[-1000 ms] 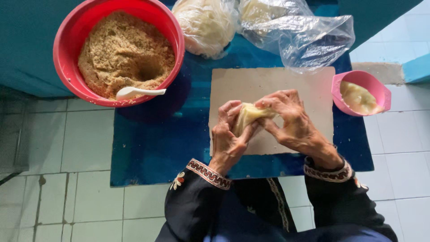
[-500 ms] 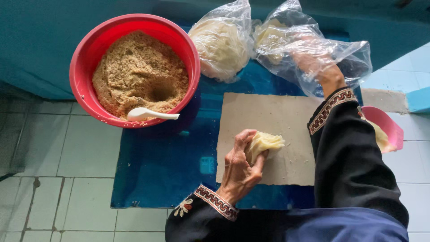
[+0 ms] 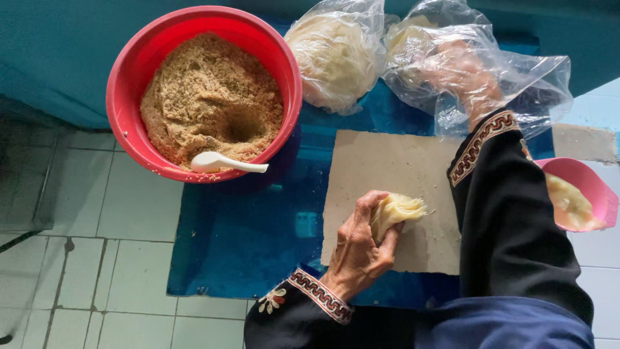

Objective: The person cuts a flat sheet of dough into strips with a knife on a board, then folds and stacks the strips by hand into layered pieces and sets them on the table.

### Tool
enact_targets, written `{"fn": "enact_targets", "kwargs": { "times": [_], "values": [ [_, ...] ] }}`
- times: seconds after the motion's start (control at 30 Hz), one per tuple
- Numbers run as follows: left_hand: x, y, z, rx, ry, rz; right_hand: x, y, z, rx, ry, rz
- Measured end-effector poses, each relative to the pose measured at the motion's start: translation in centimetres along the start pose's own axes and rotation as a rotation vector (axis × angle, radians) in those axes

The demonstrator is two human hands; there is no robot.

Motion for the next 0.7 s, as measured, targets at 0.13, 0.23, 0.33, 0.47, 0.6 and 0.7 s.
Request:
{"fn": "enact_targets", "kwargs": {
  "times": [0.13,0.23,0.33,0.47,0.6,0.7],
  "values": [
    [-0.1,0.1,0.0,0.000,-0.001,-0.021,0.3,-0.1,0.2,0.000,0.022,-0.008],
    [0.0,0.1,0.0,0.016,0.019,-0.001,-0.9,-1.9,-2.2,0.038,0.040,-0.040],
    [-0.1,0.1,0.1,0.009,0.007,-0.018,-0.5,-1.7,-2.3,-0.106,0.295,0.095],
    [0.2,0.0,0.2,0.008,-0.008,-0.027,-1.3,-1.0,-3.6,-0.077,0.010,0.060],
    [0.2,0.1,0.0,0.004,-0.015,-0.031,-1.5,-0.7,-3.6,-0.062,-0.029,0.030],
    [0.3,0.1,0.1,0.011,-0.003,-0.015,-1.4,-0.7,-3.6,-0.061,-0.053,0.022]
  ]
}}
Point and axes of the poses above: each hand's wrist, its own y-axis away from the middle knuckle, its own z-axis out of the back of the hand, x = y × z, the point moved 5 cm from there along -y, towards the middle knuckle, and after that the axes turned 7 degrees about z, right-handed, at the moved point
